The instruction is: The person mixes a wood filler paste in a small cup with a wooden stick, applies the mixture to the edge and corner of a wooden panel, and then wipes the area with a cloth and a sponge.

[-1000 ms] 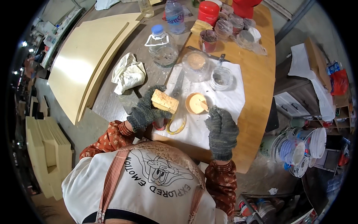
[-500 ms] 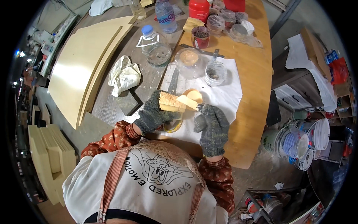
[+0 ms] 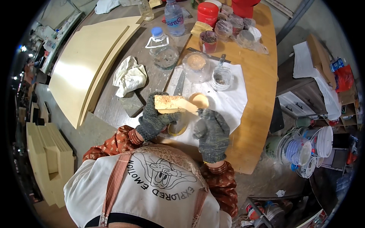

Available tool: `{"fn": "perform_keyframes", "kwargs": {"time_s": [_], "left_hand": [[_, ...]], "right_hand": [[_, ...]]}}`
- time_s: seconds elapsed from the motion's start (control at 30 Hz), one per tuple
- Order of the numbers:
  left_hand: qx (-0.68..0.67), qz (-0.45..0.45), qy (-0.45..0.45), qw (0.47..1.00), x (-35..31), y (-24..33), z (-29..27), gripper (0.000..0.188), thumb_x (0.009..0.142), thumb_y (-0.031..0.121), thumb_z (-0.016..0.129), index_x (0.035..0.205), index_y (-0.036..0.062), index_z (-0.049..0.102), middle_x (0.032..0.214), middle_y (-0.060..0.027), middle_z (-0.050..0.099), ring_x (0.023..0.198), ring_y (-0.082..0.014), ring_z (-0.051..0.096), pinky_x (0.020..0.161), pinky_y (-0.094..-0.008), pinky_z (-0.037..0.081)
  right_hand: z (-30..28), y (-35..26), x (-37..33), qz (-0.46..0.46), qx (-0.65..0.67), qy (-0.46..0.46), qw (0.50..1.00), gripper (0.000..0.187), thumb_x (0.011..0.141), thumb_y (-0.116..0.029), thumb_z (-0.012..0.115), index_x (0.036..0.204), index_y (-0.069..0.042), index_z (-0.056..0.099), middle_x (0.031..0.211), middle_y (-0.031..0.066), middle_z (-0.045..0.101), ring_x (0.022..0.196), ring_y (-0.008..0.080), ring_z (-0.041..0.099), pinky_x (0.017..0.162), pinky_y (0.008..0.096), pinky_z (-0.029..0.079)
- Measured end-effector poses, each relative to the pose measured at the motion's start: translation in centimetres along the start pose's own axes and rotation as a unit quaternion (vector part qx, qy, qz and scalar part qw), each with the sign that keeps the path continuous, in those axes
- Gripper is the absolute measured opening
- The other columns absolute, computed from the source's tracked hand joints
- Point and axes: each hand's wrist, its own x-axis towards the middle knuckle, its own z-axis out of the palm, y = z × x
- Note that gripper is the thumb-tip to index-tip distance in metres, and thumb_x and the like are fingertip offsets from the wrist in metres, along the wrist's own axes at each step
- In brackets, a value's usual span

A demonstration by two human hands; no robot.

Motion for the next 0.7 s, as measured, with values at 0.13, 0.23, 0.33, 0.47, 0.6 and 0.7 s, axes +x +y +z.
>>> {"fn": "perform_keyframes", "kwargs": {"time_s": [0.13, 0.23, 0.33, 0.47, 0.6, 0.7], "left_hand": [[-0.158, -0.148, 0.044, 0.975, -0.4, 1.1, -0.2, 0.047, 0.07, 0.023, 0.068, 0.106, 0.0022, 0.045, 0.098, -0.0096, 0.055, 0.093, -0.0205, 0.053, 0.079, -0.0322, 0.043], [-0.104, -0.182, 0.072, 0.975, -0.8, 1.1, -0.4, 0.042, 0.074, 0.029, 0.064, 0.105, 0.003, 0.051, 0.099, -0.0099, 0.054, 0.094, -0.0226, 0.052, 0.078, -0.0333, 0.042], [-0.179, -0.238, 0.095, 0.95, -1.0, 1.4, 0.0, 0.054, 0.066, 0.021, 0.073, 0.107, 0.0019, 0.041, 0.098, -0.0105, 0.053, 0.091, -0.0187, 0.053, 0.075, -0.0296, 0.045], [0.003, -0.175, 0.076, 0.982, 0.1, 2.2, -1.0, 0.061, 0.062, 0.016, 0.077, 0.107, 0.0017, 0.038, 0.098, -0.0098, 0.053, 0.089, -0.0166, 0.054, 0.074, -0.0285, 0.046], [-0.087, -0.183, 0.141, 0.969, -0.2, 0.5, -0.2, 0.06, 0.068, 0.019, 0.07, 0.115, 0.0013, 0.037, 0.094, -0.0097, 0.054, 0.085, -0.0203, 0.056, 0.073, -0.0303, 0.046], [-0.112, -0.181, 0.174, 0.961, -0.1, 0.6, -0.6, 0.062, 0.067, 0.022, 0.072, 0.114, 0.0006, 0.038, 0.094, -0.0112, 0.056, 0.085, -0.0202, 0.057, 0.071, -0.0313, 0.047]], "right_hand": [[-0.3, 1.0, 0.2, -0.075, -0.128, -0.011, 0.989, 0.027, 0.072, 0.005, 0.054, 0.098, -0.001, 0.058, 0.094, 0.0134, 0.059, 0.081, 0.0197, 0.058, 0.061, 0.0292, 0.05], [0.3, 0.0, 0.0, -0.242, -0.329, -0.001, 0.913, 0.022, 0.077, 0.001, 0.051, 0.097, 0.002, 0.058, 0.092, 0.0146, 0.059, 0.074, 0.0201, 0.059, 0.061, 0.0284, 0.05], [3.2, -2.0, -1.2, -0.265, -0.289, 0.058, 0.918, 0.02, 0.085, -0.007, 0.048, 0.099, 0.005, 0.056, 0.082, 0.0116, 0.06, 0.058, 0.012, 0.056, 0.047, 0.023, 0.045], [4.0, -2.1, -2.2, -0.527, -0.626, -0.11, 0.564, 0.026, 0.082, -0.013, 0.047, 0.103, 0.001, 0.053, 0.076, 0.0117, 0.057, 0.063, 0.0184, 0.056, 0.051, 0.0306, 0.044], [5.7, -1.5, -2.7, -0.61, -0.61, -0.154, 0.482, 0.029, 0.077, -0.011, 0.048, 0.103, 0.001, 0.051, 0.073, 0.01, 0.051, 0.061, 0.0195, 0.05, 0.043, 0.031, 0.038], [6.1, -2.3, -2.7, -0.619, -0.59, -0.106, 0.508, 0.027, 0.078, -0.011, 0.049, 0.101, 0.001, 0.052, 0.074, 0.0107, 0.053, 0.061, 0.0206, 0.051, 0.044, 0.03, 0.039]]}}
